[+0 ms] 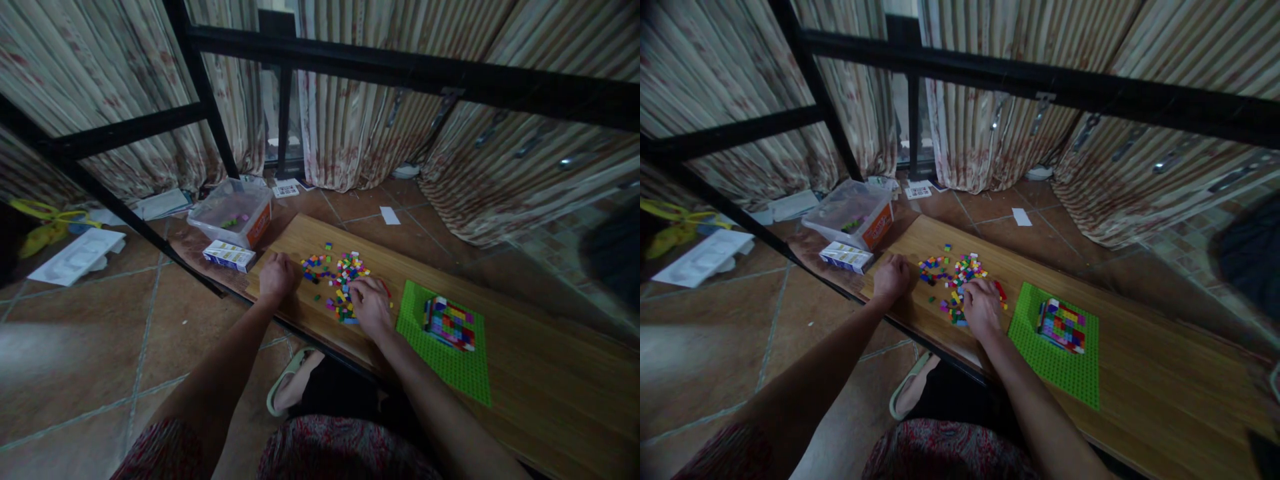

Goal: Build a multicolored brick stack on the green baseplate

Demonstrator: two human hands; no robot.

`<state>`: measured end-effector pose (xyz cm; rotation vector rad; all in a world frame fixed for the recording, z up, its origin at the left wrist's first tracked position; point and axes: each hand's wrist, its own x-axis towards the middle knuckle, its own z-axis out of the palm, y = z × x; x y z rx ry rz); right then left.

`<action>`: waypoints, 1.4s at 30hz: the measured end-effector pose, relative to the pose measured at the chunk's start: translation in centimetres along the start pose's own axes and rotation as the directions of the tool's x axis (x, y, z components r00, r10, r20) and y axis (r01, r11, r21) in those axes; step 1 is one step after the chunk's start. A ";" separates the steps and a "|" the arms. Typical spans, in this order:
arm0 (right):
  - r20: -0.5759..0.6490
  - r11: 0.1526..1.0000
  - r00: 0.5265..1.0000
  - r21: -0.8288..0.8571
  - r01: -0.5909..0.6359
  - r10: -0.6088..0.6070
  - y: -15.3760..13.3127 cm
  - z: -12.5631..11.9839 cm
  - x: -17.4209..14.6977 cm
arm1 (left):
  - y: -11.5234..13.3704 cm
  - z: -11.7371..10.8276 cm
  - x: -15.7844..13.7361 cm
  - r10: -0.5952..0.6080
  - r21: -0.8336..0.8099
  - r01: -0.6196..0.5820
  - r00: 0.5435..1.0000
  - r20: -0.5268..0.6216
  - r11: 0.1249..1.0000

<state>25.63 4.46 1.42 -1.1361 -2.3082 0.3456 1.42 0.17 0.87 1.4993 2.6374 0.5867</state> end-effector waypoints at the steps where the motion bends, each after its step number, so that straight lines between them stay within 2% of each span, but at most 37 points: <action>1: 0.007 1.000 1.000 -0.020 -0.006 0.006 -0.4 0.1 0.5 | 0.0 0.0 0.0 -0.002 -0.001 0.002 1.000 -0.001 1.000; 5: 0.091 0.994 0.995 -0.110 -0.019 0.029 -2.4 1.3 3.1 | 0.0 0.0 0.0 0.004 -0.001 -0.004 1.000 -0.023 1.000; 9: 0.211 0.968 0.970 -0.245 -0.064 0.117 -3.7 2.4 5.1 | 0.0 -0.1 -0.1 0.003 0.014 -0.003 1.000 -0.014 1.000; 12: 0.246 0.948 0.957 -0.309 -0.073 0.154 -4.2 2.7 5.8 | 0.0 -0.1 0.0 0.002 0.018 -0.002 1.000 -0.007 1.000; 16: 0.265 0.948 0.955 -0.315 -0.043 0.132 -4.4 2.6 5.9 | -0.1 0.0 0.1 -0.003 0.011 0.003 1.000 -0.014 1.000; 24: 0.210 0.981 0.974 -0.188 -0.041 0.081 -4.7 1.9 5.3 | -0.2 -0.3 0.3 0.001 0.048 0.001 1.000 -0.025 0.999; 29: 0.089 0.994 0.990 -0.011 -0.107 0.107 -5.2 0.1 2.7 | -0.3 -0.4 0.4 0.006 0.077 -0.004 0.999 -0.034 0.997; 31: 0.009 0.980 0.990 0.146 -0.137 0.138 -4.8 -0.9 0.7 | -0.3 -0.4 0.5 0.003 0.085 0.000 0.999 -0.038 0.996; 34: -0.110 0.872 0.952 0.443 -0.210 0.285 -3.0 -2.5 -2.5 | -0.4 -0.3 0.6 0.006 0.094 -0.002 0.999 -0.041 0.996; 38: -0.148 0.682 0.833 0.658 -0.320 0.534 0.8 -5.1 -6.2 | -0.6 -0.3 0.8 0.027 0.102 -0.022 0.998 -0.051 0.995; 40: -0.192 0.672 0.783 0.655 -0.347 0.591 2.8 -6.7 -7.6 | -0.6 -0.3 0.9 0.040 0.106 -0.034 0.998 -0.056 0.994; 42: -0.250 0.724 0.758 0.572 -0.387 0.602 4.7 -8.2 -8.4 | -0.5 -0.4 0.9 0.041 0.121 -0.034 0.998 -0.054 0.992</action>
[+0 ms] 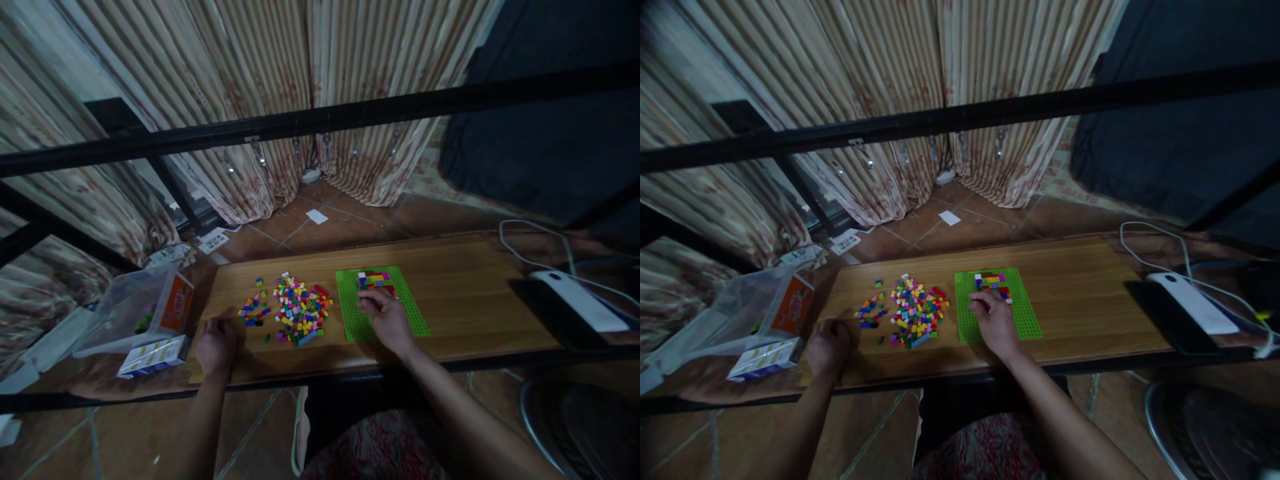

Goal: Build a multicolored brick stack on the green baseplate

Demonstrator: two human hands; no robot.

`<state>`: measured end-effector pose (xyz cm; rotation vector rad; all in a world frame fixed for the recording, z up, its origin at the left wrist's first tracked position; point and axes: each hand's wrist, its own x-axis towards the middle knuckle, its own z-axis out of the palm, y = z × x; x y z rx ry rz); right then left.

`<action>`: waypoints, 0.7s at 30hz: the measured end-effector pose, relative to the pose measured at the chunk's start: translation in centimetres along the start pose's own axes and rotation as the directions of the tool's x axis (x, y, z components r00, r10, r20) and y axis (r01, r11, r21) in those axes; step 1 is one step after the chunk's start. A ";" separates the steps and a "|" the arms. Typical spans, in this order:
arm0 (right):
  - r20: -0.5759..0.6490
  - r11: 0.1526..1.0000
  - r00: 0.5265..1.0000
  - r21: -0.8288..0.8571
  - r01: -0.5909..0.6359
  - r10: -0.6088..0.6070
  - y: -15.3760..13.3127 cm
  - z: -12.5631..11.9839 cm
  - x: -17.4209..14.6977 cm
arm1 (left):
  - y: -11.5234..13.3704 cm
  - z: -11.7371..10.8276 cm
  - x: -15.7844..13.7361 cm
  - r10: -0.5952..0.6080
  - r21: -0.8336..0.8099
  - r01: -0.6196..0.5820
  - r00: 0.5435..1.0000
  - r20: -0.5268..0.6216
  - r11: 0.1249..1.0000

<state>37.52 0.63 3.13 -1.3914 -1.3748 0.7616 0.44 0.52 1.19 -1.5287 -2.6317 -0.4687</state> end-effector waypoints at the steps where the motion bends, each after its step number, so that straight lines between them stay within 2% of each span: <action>1: -0.035 0.998 0.999 -0.064 0.014 -0.016 0.2 -0.9 0.5 | 0.0 -0.1 0.0 -0.001 0.009 0.001 1.000 0.001 1.000; 4: -0.116 0.975 0.990 -0.215 0.054 -0.080 0.6 -2.4 2.1 | 0.2 -0.3 0.0 0.008 0.021 -0.008 1.000 0.004 1.000; 8: -0.151 0.937 0.981 -0.343 0.063 -0.121 1.0 -2.2 3.8 | 0.3 -0.5 -0.1 0.008 0.017 -0.008 1.000 0.005 1.000; 12: -0.139 0.902 0.983 -0.429 0.047 -0.117 1.5 -1.4 4.4 | 0.4 -0.7 -0.2 0.014 0.021 -0.014 1.000 -0.004 1.000; 21: -0.076 0.846 0.973 -0.512 0.150 -0.219 2.0 -0.8 4.5 | 0.7 -1.0 -0.1 0.005 -0.005 -0.005 1.000 0.004 1.000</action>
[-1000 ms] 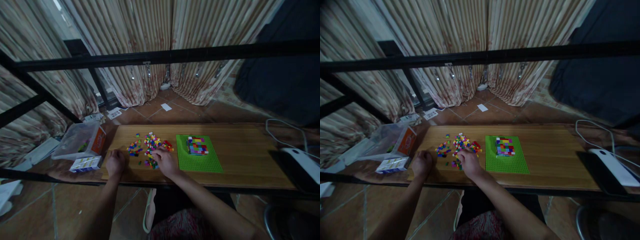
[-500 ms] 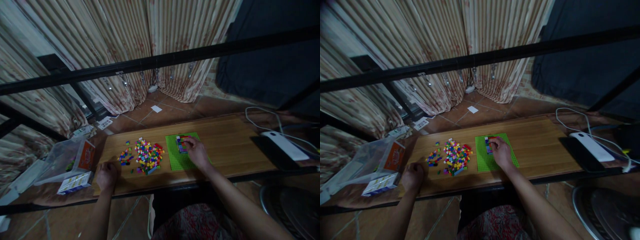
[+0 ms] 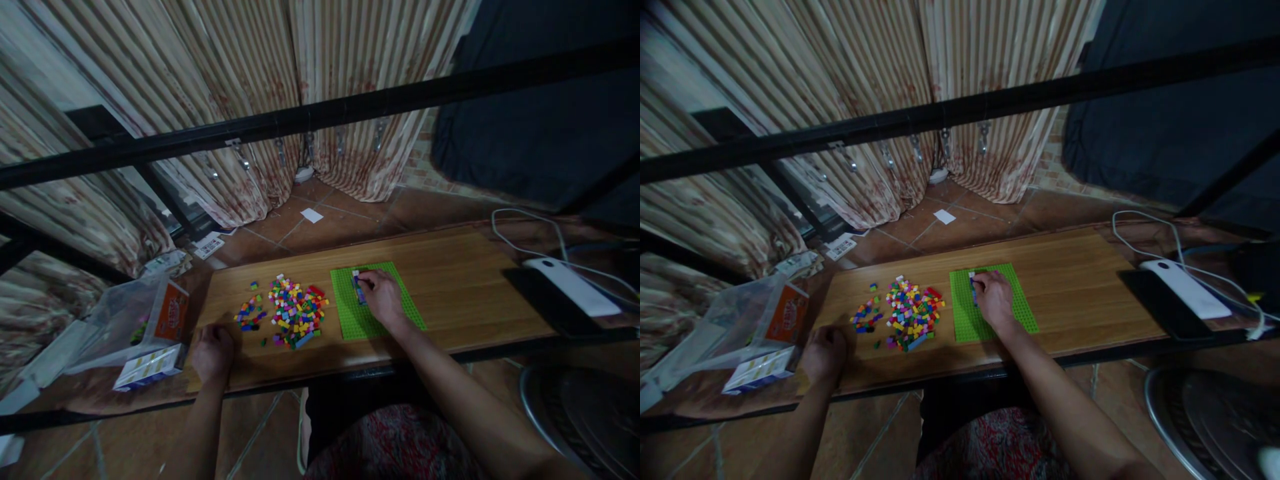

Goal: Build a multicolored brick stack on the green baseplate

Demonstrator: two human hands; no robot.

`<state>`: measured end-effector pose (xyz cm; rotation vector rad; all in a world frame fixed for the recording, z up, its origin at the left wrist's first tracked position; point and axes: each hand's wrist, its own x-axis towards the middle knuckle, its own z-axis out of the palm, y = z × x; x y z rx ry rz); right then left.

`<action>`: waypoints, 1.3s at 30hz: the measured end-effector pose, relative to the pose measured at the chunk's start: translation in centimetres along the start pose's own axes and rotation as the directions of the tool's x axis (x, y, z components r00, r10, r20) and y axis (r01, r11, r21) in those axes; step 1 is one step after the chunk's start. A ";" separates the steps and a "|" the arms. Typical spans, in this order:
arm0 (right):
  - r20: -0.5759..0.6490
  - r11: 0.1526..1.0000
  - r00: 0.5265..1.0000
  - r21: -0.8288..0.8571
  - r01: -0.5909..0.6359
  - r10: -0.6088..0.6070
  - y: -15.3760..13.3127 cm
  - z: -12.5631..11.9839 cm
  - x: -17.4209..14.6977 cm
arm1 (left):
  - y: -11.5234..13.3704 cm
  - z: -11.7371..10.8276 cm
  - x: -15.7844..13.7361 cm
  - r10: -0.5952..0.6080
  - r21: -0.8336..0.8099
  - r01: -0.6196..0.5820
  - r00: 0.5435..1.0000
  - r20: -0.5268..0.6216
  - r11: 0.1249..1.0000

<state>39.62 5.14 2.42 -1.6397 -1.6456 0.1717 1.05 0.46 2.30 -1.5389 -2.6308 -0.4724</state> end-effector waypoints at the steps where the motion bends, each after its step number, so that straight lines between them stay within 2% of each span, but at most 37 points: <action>1: 0.002 1.000 1.000 0.003 -0.003 0.003 0.1 0.0 0.0 | 0.0 0.0 0.0 0.001 -0.001 -0.001 1.000 -0.001 1.000; 8: 0.023 0.986 0.997 0.146 -0.082 0.080 0.5 -0.3 0.0 | -0.2 0.3 0.1 -0.007 0.027 0.007 1.000 0.018 1.000; 13: 0.012 0.975 0.990 0.177 -0.138 0.138 0.9 -0.6 0.0 | -0.2 0.4 0.1 -0.020 0.032 0.020 1.000 0.014 0.999; 15: -0.009 0.978 0.989 0.147 -0.145 0.148 1.1 -0.5 0.2 | -0.1 0.3 0.0 -0.011 0.029 0.011 1.000 0.014 1.000; 19: -0.057 0.990 0.990 -0.048 -0.131 0.128 1.2 -0.4 0.8 | 0.0 0.1 0.0 -0.005 0.023 0.005 1.000 0.014 1.000; 25: -0.002 0.962 0.986 -0.221 -0.160 0.164 0.8 0.1 0.7 | -0.4 0.8 0.1 0.007 0.028 -0.006 0.999 -0.031 1.000; 30: 0.047 0.951 0.983 -0.265 -0.160 0.178 0.9 0.2 0.6 | -0.5 1.0 0.1 0.002 0.046 -0.001 1.000 -0.031 0.999; 39: 0.040 0.952 0.984 -0.264 -0.155 0.171 1.2 0.4 0.3 | -0.8 1.4 0.2 0.001 0.023 0.000 0.999 -0.040 1.000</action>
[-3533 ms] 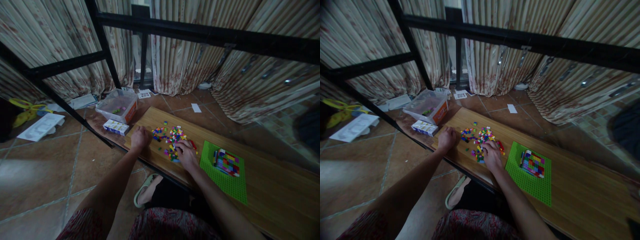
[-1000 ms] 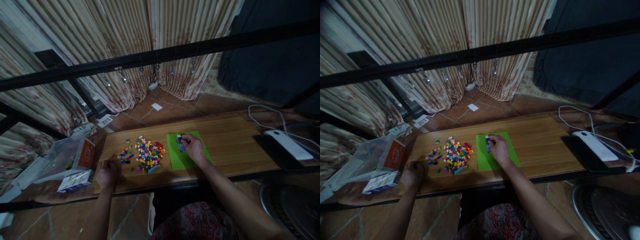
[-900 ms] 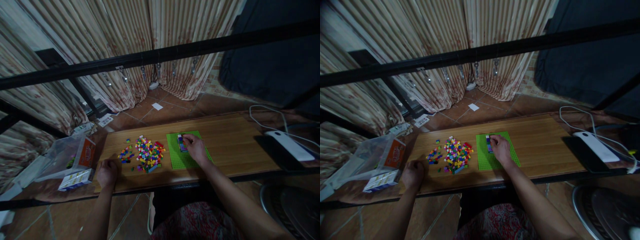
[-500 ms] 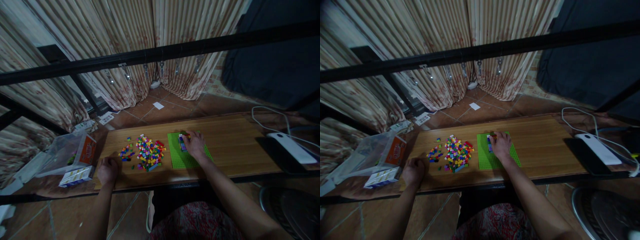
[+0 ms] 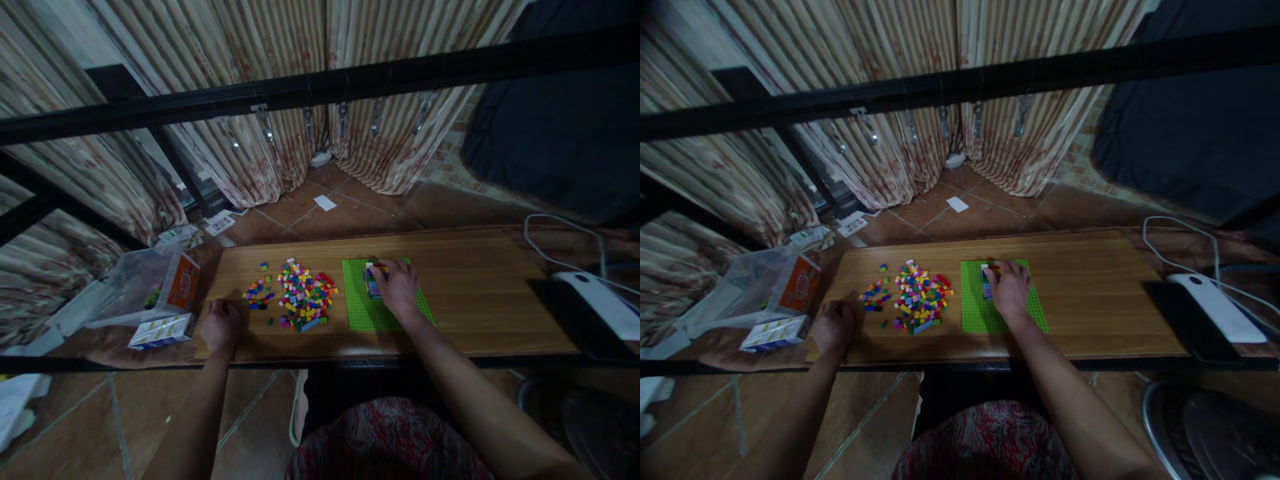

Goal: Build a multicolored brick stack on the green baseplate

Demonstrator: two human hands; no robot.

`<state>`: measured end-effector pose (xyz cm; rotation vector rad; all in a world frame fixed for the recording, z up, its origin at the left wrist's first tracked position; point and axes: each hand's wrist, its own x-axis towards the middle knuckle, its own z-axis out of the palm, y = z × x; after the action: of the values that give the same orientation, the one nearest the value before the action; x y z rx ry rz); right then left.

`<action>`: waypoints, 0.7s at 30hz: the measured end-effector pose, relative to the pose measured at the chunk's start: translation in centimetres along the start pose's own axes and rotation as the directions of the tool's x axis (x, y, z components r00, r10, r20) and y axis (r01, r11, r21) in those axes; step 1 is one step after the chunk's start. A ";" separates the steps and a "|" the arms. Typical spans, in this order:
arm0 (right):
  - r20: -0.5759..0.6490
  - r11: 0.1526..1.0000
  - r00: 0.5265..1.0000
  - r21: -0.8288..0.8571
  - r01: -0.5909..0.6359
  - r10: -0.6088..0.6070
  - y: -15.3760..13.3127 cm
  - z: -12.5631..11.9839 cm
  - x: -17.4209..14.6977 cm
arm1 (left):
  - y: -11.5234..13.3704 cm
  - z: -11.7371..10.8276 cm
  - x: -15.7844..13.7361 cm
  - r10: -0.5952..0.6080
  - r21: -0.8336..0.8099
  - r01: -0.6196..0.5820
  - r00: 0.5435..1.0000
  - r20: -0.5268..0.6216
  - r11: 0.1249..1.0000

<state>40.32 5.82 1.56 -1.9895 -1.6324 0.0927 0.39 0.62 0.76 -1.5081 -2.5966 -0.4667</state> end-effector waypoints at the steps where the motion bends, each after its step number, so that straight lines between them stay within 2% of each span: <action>1: -0.002 1.000 1.000 0.000 0.000 0.000 -0.1 0.0 0.0 | 0.0 0.0 0.0 -0.005 -0.005 0.005 1.000 0.003 1.000; 17: -0.052 0.998 0.996 0.007 0.067 -0.067 0.4 -0.1 0.0 | 0.2 0.1 -0.3 -0.015 -0.013 0.015 1.000 -0.003 1.000; 21: -0.128 0.994 0.987 0.025 0.102 -0.098 0.1 -0.9 -0.2 | 0.3 0.0 -0.5 -0.022 -0.027 0.022 1.000 -0.001 0.999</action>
<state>40.70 5.26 2.19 -1.8475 -1.6353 -0.0449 0.91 0.39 0.68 -1.4888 -2.6188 -0.5059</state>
